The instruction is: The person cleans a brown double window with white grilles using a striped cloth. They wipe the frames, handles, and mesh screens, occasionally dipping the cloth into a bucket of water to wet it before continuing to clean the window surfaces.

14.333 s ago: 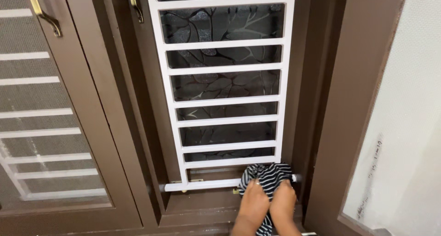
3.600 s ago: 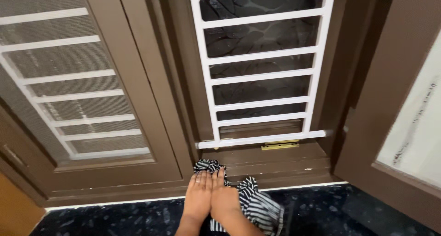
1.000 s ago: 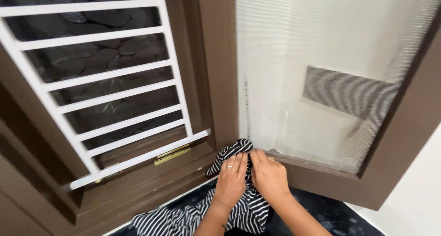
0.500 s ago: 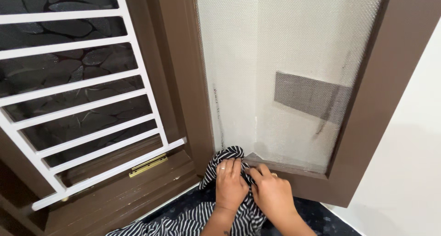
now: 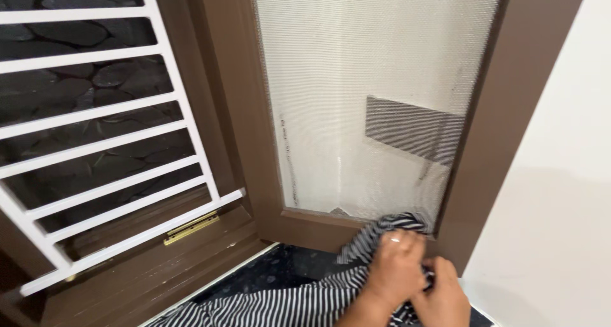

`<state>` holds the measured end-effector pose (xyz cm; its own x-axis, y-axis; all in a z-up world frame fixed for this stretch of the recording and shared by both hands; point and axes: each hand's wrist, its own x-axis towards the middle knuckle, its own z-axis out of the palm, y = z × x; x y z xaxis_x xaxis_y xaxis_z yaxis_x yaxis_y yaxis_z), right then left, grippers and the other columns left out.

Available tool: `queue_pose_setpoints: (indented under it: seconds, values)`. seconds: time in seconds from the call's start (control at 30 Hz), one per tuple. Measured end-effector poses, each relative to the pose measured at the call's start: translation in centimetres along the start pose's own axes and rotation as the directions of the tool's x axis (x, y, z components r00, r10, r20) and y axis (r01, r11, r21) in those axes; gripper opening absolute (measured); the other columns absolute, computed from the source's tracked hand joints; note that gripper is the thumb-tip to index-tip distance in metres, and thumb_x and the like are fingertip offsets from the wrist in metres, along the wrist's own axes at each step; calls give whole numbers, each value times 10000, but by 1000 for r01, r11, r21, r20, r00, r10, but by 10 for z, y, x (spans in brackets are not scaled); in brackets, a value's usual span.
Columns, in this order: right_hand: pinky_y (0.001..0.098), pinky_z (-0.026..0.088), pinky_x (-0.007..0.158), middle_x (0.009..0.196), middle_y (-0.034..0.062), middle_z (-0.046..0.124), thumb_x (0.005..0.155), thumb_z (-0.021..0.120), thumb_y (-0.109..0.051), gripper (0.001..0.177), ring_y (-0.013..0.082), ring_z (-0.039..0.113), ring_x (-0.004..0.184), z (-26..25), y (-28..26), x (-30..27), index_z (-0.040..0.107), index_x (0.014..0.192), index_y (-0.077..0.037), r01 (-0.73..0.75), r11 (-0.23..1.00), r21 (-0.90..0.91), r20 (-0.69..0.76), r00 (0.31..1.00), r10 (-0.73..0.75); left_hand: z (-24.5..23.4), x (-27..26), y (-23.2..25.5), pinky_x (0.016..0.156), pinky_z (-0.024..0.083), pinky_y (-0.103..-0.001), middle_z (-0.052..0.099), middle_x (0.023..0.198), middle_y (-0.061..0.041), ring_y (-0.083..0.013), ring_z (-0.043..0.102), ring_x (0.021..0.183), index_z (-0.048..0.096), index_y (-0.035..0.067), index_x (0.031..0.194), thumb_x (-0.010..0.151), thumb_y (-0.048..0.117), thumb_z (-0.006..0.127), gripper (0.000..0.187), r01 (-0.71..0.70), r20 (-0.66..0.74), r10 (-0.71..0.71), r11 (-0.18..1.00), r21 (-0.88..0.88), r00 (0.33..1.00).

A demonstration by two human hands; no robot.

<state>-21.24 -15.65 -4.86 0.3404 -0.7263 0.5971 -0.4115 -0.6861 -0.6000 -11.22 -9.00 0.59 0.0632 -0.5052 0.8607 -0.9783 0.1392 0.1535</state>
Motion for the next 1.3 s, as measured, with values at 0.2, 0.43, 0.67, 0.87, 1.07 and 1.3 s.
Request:
queue_pose_setpoints:
  seconds: [0.2,0.43,0.67,0.87,1.07,1.3]
  values:
    - [445,566,689,1181,117,659,655,784,-240,781,332,723,784,-22,1,-11,487,1363,-92,-239,965,111,16,971,239,7,3,13,1013,501,-420,706,1150,-188,-322,657,1087,674,-60,1169,801,63,623,391,-68,-39,71,995,69,997]
    - [518,486,934,1318,246,538,612,815,-233,767,441,591,1136,-1,-57,-30,548,1298,-17,120,983,-141,-170,975,-143,-16,4,-18,953,499,-404,710,1035,-125,-288,662,1044,673,3,1136,912,132,660,258,-118,237,78,979,163,968]
    - [524,416,1055,1339,281,522,723,661,12,588,465,517,1218,44,-112,-32,560,1303,23,424,905,18,-20,905,-424,-82,-32,-92,964,513,-400,726,1076,-132,-280,673,1059,671,-7,1133,825,59,645,317,-76,153,28,944,320,988]
    - [464,430,1058,1391,237,512,654,618,137,657,424,516,1271,75,-161,-29,581,1292,-14,425,891,156,275,848,-453,-134,-55,-149,914,512,-406,724,1040,-147,-293,673,1011,662,-15,1131,772,89,666,373,10,110,-79,853,523,991]
    - [445,440,1050,1381,234,469,621,655,125,692,423,512,1248,85,-194,-27,532,1295,31,382,908,173,397,816,-419,-152,-59,-156,892,514,-402,708,1013,-124,-283,665,999,630,20,1122,798,87,684,336,83,140,-214,780,620,967]
    - [454,518,952,1280,120,546,714,665,61,613,372,604,1150,70,-173,-36,620,1304,-99,280,924,259,289,891,-351,-125,-80,-149,812,591,-413,644,1080,-163,-337,649,1036,579,6,1100,786,81,698,344,454,-20,-528,710,538,849]
